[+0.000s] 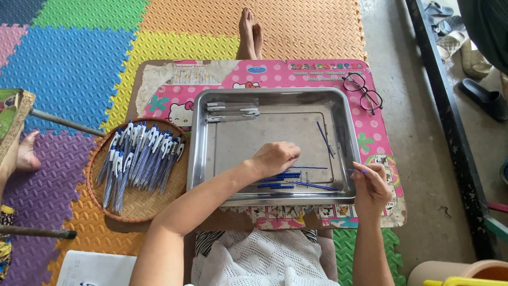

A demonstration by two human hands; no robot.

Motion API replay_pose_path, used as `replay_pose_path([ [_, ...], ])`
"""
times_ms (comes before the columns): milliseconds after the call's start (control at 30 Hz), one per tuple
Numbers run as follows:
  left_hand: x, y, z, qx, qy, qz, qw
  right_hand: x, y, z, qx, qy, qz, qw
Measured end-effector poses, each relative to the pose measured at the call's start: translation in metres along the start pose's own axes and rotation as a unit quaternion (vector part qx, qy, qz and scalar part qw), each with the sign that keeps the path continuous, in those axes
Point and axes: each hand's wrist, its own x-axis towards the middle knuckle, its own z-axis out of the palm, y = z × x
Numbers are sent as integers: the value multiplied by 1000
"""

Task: The person assembles blue ballpoint pens by inserting ink cartridges into white pen barrels. They pick up a barrel and a cartridge from a metal tray, insert the cartridge into the barrel, and place the completed pen into a woven basket.

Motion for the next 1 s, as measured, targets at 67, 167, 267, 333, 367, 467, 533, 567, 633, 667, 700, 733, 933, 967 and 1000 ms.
replay_pose_path([
  [67,-7,25,-41,-57,42,-18,997,1,-9,2,13,4,-1,1000],
  [167,-28,55,-88,-155,116,-51,980,-6,-21,9,80,37,18,996],
  [267,-48,75,-119,-197,173,-65,963,-5,-40,16,180,52,20,982],
  [333,-57,81,-127,-201,194,-61,958,-1,-59,24,225,39,5,974],
  [367,-60,81,-127,-207,206,-52,955,-1,-69,29,238,27,-5,971],
  [467,-64,84,-130,-216,223,-38,950,0,-79,39,251,4,-20,968],
  [533,-66,86,-131,-220,226,-35,948,0,-77,41,251,-7,-22,968],
  [567,-66,86,-130,-216,228,-31,949,0,-75,42,247,-12,-26,969],
  [633,-67,88,-130,-213,228,-28,950,1,-74,43,243,-16,-29,970],
  [667,-66,89,-131,-217,230,-26,948,1,-76,45,235,-14,-27,971],
  [700,-65,91,-133,-221,231,-24,947,2,-77,46,228,-12,-24,973],
  [733,-65,91,-133,-221,230,-24,947,1,-77,47,227,-11,-24,973],
  [933,-66,91,-133,-232,224,-25,946,0,-76,45,212,-16,-16,977],
  [967,-66,91,-133,-221,221,-24,949,0,-75,46,209,-17,-17,978],
  [1000,-67,91,-133,-211,218,-23,952,0,-73,47,205,-19,-17,978],
])
